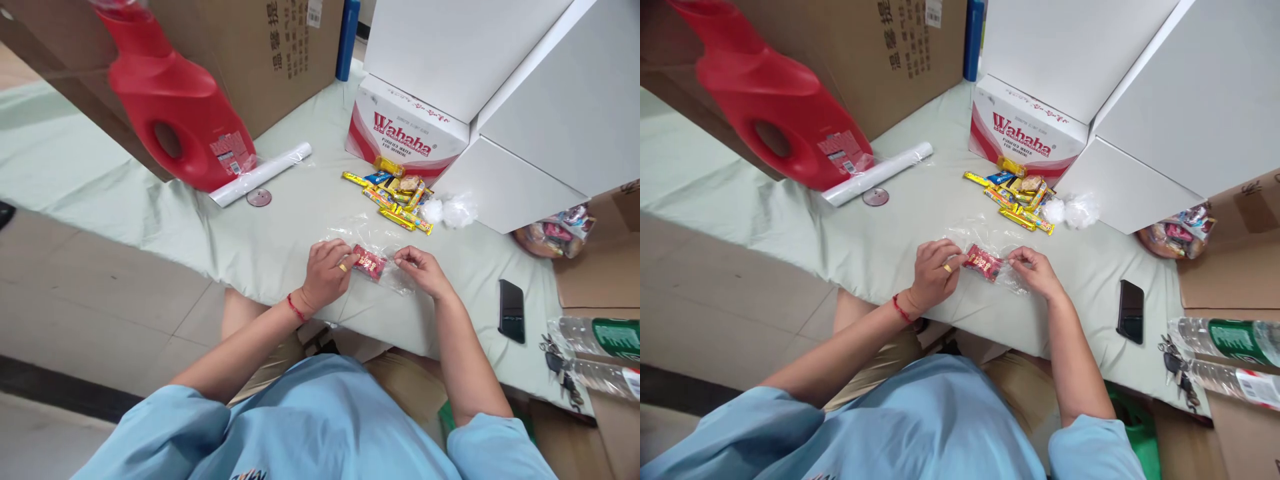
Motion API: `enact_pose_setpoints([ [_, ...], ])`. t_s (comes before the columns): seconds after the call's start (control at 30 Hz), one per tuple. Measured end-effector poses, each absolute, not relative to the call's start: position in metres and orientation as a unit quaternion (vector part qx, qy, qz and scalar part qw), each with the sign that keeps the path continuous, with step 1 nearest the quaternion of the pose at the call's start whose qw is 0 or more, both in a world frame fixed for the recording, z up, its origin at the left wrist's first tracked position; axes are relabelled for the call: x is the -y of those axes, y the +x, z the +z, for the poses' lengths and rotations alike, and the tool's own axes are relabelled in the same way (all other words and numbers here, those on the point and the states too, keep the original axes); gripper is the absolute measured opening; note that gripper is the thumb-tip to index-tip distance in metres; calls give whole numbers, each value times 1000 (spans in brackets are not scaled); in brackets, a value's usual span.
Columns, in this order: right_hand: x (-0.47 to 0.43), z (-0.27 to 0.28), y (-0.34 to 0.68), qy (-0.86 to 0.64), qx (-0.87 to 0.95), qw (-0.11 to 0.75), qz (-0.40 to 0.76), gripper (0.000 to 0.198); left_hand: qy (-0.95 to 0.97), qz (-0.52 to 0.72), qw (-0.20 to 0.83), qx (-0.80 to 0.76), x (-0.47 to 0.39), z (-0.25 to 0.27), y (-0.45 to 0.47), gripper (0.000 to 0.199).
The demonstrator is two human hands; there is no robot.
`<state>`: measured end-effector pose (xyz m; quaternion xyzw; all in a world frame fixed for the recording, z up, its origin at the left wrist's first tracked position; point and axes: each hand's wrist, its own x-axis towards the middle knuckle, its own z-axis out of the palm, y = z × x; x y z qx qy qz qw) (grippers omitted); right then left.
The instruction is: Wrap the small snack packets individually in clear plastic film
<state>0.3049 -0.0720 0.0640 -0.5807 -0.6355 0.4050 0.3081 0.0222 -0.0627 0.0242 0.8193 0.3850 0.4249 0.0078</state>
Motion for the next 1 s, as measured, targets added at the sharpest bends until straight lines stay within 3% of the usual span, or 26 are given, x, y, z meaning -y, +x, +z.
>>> enact_pose_setpoints([
  [0.23, 61, 53, 305, -636, 573, 301, 420, 36, 880, 273, 96, -377, 66, 12, 47, 45],
  [0.43, 55, 38, 313, -676, 589, 229, 378, 33, 888, 251, 89, -376, 66, 5, 47, 44],
  [0.67, 15, 38, 308, -692, 679, 187, 158, 30, 885, 261, 83, -376, 68, 13, 53, 39],
  [0.77, -6, 30, 298, -666, 720, 169, 97, 44, 886, 258, 92, -375, 67, 16, 57, 40],
  [0.9, -23, 23, 286, -683, 713, 114, 113, 66, 887, 246, 100, -378, 67, 18, 60, 44],
  [1.0, -29, 28, 282, -714, 673, 74, 179, 51, 886, 238, 104, -384, 68, 16, 61, 46],
])
